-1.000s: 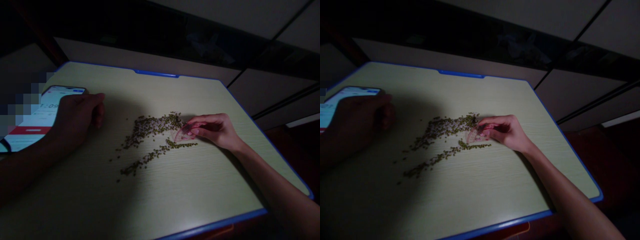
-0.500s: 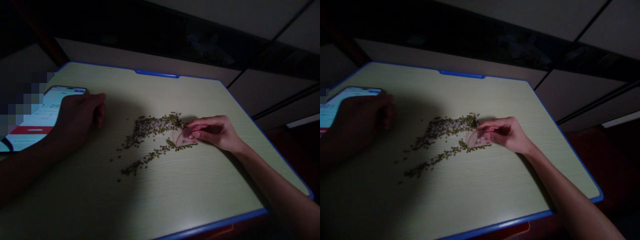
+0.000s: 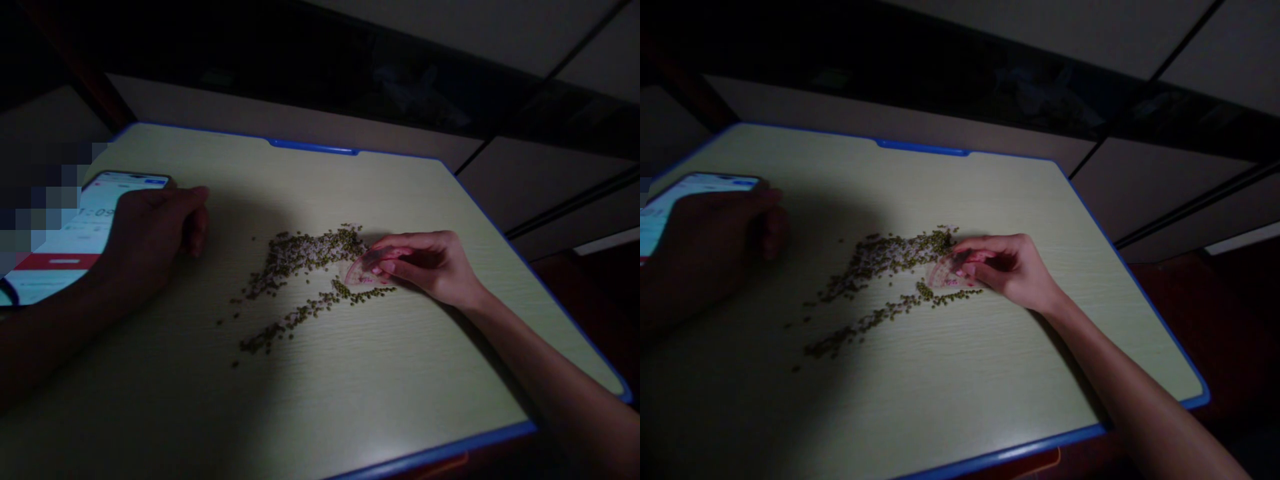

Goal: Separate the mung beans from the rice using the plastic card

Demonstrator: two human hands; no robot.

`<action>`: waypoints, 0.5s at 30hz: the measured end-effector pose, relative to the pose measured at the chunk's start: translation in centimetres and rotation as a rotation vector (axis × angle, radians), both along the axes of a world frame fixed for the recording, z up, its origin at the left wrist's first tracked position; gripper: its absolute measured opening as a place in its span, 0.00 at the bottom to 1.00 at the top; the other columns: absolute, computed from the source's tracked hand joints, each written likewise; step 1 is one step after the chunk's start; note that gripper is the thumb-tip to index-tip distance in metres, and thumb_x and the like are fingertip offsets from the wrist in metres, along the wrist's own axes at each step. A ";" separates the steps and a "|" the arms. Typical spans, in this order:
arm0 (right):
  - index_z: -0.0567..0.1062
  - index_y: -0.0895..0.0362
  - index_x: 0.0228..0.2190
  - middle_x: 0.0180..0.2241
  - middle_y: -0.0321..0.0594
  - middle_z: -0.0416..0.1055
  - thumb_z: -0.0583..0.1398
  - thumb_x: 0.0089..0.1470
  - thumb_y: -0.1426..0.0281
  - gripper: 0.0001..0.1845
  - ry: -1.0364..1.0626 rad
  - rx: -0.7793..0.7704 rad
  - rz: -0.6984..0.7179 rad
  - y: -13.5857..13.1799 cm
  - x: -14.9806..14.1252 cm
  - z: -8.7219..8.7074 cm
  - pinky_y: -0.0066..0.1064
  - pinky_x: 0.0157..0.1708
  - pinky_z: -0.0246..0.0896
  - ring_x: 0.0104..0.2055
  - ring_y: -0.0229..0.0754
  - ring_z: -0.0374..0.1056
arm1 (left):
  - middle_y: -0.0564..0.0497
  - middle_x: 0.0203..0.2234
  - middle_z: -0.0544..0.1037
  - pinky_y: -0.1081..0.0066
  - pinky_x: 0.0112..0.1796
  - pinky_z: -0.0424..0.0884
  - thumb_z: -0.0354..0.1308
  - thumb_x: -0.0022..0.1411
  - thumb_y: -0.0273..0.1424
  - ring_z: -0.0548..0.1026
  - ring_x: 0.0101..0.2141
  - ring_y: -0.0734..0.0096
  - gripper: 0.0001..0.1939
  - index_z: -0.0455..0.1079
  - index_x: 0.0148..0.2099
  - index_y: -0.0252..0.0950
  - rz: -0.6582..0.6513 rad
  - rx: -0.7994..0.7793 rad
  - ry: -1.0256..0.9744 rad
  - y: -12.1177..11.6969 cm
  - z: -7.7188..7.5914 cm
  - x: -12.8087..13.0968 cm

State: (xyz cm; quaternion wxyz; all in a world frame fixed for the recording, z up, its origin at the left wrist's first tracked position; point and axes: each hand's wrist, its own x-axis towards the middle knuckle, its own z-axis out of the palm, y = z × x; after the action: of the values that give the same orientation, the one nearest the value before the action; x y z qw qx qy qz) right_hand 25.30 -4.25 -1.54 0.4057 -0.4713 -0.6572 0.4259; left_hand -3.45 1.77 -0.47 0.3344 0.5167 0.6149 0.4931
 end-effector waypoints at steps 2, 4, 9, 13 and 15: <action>0.79 0.56 0.33 0.24 0.36 0.76 0.64 0.43 0.74 0.11 -0.001 -0.005 -0.006 0.0 -0.1 -0.1 0.26 0.23 0.67 0.23 0.35 0.69 | 0.57 0.07 0.59 0.77 0.11 0.52 0.52 0.50 0.30 0.58 0.09 0.80 0.16 0.58 0.13 0.35 0.003 -0.004 0.003 -0.1 0.0 0.1; 0.79 0.56 0.33 0.25 0.36 0.76 0.64 0.43 0.74 0.11 0.004 -0.013 -0.005 -0.1 -0.2 -0.1 0.26 0.23 0.67 0.22 0.35 0.69 | 0.57 0.06 0.59 0.77 0.11 0.52 0.52 0.50 0.30 0.58 0.09 0.80 0.16 0.58 0.12 0.35 -0.010 -0.001 0.014 -0.2 0.1 0.0; 0.79 0.56 0.33 0.26 0.37 0.77 0.64 0.43 0.75 0.11 0.026 -0.017 -0.022 -0.2 -0.4 0.0 0.26 0.24 0.69 0.23 0.34 0.70 | 0.56 0.07 0.60 0.77 0.12 0.53 0.52 0.50 0.31 0.59 0.10 0.80 0.16 0.59 0.13 0.35 -0.031 0.000 0.028 -0.1 0.1 -0.3; 0.79 0.56 0.33 0.24 0.37 0.77 0.64 0.43 0.74 0.10 0.017 -0.016 -0.058 -0.2 -0.6 0.1 0.26 0.23 0.68 0.23 0.35 0.70 | 0.56 0.07 0.60 0.77 0.11 0.53 0.52 0.50 0.30 0.58 0.09 0.80 0.16 0.58 0.13 0.35 0.000 -0.015 0.018 0.0 0.1 -0.2; 0.79 0.55 0.33 0.23 0.36 0.76 0.63 0.43 0.74 0.10 0.012 -0.018 -0.079 -0.2 -0.6 0.1 0.26 0.23 0.69 0.23 0.35 0.70 | 0.56 0.07 0.60 0.77 0.11 0.52 0.52 0.50 0.31 0.58 0.09 0.80 0.16 0.58 0.13 0.36 -0.007 -0.004 0.016 0.0 0.0 -0.1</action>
State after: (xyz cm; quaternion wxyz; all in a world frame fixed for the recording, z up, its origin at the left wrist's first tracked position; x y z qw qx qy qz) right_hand 24.70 -4.43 -1.46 0.4216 -0.4979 -0.6319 0.4183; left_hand -3.54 1.77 -0.46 0.3322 0.5222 0.6169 0.4862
